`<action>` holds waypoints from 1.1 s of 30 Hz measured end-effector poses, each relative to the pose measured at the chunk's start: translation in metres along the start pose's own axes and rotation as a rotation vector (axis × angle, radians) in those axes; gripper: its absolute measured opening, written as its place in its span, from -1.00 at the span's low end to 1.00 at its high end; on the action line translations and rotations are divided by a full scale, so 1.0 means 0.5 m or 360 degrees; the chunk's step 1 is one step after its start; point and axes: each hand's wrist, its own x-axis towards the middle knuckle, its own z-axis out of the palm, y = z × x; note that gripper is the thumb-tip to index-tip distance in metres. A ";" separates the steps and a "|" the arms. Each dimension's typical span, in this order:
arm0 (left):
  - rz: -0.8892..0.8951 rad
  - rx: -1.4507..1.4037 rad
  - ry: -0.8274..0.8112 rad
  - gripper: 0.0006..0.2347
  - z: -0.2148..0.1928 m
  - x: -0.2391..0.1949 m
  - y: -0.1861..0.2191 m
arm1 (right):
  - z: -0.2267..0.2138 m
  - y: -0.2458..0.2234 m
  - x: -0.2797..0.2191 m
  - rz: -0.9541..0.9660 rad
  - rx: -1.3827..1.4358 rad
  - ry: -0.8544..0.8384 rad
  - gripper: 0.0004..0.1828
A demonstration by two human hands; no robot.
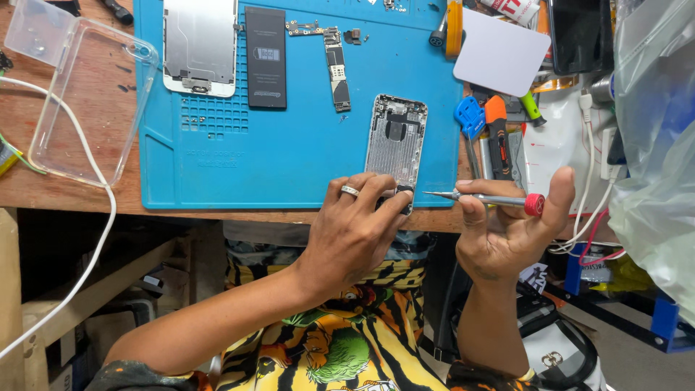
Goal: The person disassembles a smartphone by removing screws and internal components using a screwdriver. They place screws on a blue mat and remove a metal bracket from the phone chassis.
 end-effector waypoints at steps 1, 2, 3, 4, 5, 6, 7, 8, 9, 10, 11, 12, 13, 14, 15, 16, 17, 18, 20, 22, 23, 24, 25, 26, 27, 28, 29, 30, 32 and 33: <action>0.0004 0.0021 0.0003 -0.74 0.001 -0.001 0.000 | 0.000 0.002 0.000 -0.0006 -0.0010 0.0001 0.00; 0.0007 0.0042 0.0005 -0.73 0.002 -0.003 0.000 | -0.001 0.003 0.000 -0.0016 -0.0013 0.0012 -0.01; 0.0014 0.0061 -0.0005 -0.72 0.004 -0.004 -0.001 | 0.000 0.003 -0.001 -0.0030 -0.0022 0.0021 -0.02; 0.0020 0.0080 -0.0015 -0.70 0.005 -0.005 -0.001 | 0.000 0.002 -0.001 -0.0043 -0.0032 0.0031 -0.02; 0.0030 0.0101 -0.0022 -0.69 0.006 -0.005 -0.001 | 0.002 0.000 0.000 -0.0064 -0.0047 0.0042 -0.04; 0.0044 0.0122 -0.0029 -0.67 0.005 -0.006 -0.002 | 0.004 -0.001 0.002 -0.0083 -0.0047 0.0040 -0.05; 0.0060 0.0142 -0.0035 -0.66 0.004 -0.007 -0.004 | 0.006 -0.003 0.004 -0.0102 -0.0048 0.0039 -0.06; 0.0076 0.0163 -0.0041 -0.63 0.004 -0.008 -0.006 | 0.008 -0.005 0.006 -0.0120 -0.0034 0.0025 -0.06; 0.0085 0.0169 -0.0041 -0.62 0.005 -0.010 -0.006 | 0.010 -0.007 0.008 -0.0131 -0.0026 0.0003 -0.06; 0.0095 0.0176 -0.0040 -0.60 0.006 -0.011 -0.007 | 0.012 -0.009 0.009 -0.0142 -0.0018 -0.0020 -0.07; 0.0105 0.0183 -0.0038 -0.58 0.008 -0.012 -0.008 | 0.014 -0.009 0.013 -0.0152 -0.0014 -0.0051 -0.07; 0.0117 0.0201 -0.0036 -0.57 0.010 -0.013 -0.009 | 0.016 -0.011 0.015 -0.0153 -0.0029 -0.0067 -0.08; 0.0127 0.0219 -0.0032 -0.57 0.011 -0.014 -0.011 | 0.019 -0.013 0.017 -0.0156 -0.0042 -0.0084 -0.08; 0.0138 0.0238 -0.0028 -0.56 0.012 -0.015 -0.012 | 0.021 -0.016 0.019 -0.0151 -0.0074 -0.0087 -0.08; 0.0144 0.0233 -0.0033 -0.57 0.012 -0.016 -0.013 | 0.023 -0.018 0.022 -0.0153 -0.0101 -0.0096 -0.08; 0.0149 0.0227 -0.0037 -0.57 0.012 -0.018 -0.015 | 0.024 -0.021 0.024 -0.0155 -0.0129 -0.0106 -0.08; 0.0155 0.0221 -0.0042 -0.57 0.012 -0.019 -0.016 | 0.024 -0.024 0.026 -0.0161 -0.0154 -0.0121 -0.09; 0.0154 0.0227 -0.0048 -0.57 0.012 -0.020 -0.016 | 0.026 -0.025 0.029 -0.0174 -0.0166 -0.0131 -0.10; 0.0153 0.0237 -0.0060 -0.57 0.011 -0.021 -0.018 | 0.028 -0.027 0.033 -0.0205 -0.0177 -0.0143 -0.11; 0.0159 0.0252 -0.0070 -0.57 0.012 -0.021 -0.019 | 0.030 -0.028 0.038 -0.0229 -0.0189 -0.0152 -0.11; 0.0163 0.0259 -0.0074 -0.57 0.013 -0.021 -0.019 | 0.031 -0.028 0.040 -0.0236 -0.0201 -0.0159 -0.10; 0.0162 0.0263 -0.0077 -0.57 0.013 -0.021 -0.019 | 0.032 -0.029 0.042 -0.0245 -0.0209 -0.0166 -0.10; 0.0161 0.0266 -0.0079 -0.57 0.013 -0.021 -0.018 | 0.032 -0.029 0.045 -0.0254 -0.0217 -0.0173 -0.10; 0.0160 0.0270 -0.0081 -0.57 0.013 -0.021 -0.018 | 0.034 -0.029 0.046 -0.0264 -0.0222 -0.0180 -0.10; 0.0159 0.0266 -0.0079 -0.57 0.014 -0.021 -0.018 | 0.034 -0.029 0.047 -0.0275 -0.0226 -0.0189 -0.10; 0.0159 0.0263 -0.0076 -0.58 0.014 -0.020 -0.018 | 0.034 -0.030 0.048 -0.0273 -0.0234 -0.0190 -0.11; 0.0158 0.0259 -0.0073 -0.58 0.014 -0.021 -0.018 | 0.034 -0.031 0.048 -0.0272 -0.0241 -0.0191 -0.11; 0.0156 0.0265 -0.0075 -0.58 0.014 -0.021 -0.018 | 0.034 -0.032 0.048 -0.0272 -0.0240 -0.0197 -0.11; 0.0155 0.0275 -0.0078 -0.57 0.013 -0.021 -0.017 | 0.034 -0.033 0.048 -0.0273 -0.0232 -0.0208 -0.11; 0.0154 0.0273 -0.0081 -0.57 0.013 -0.021 -0.017 | 0.034 -0.034 0.048 -0.0274 -0.0232 -0.0212 -0.11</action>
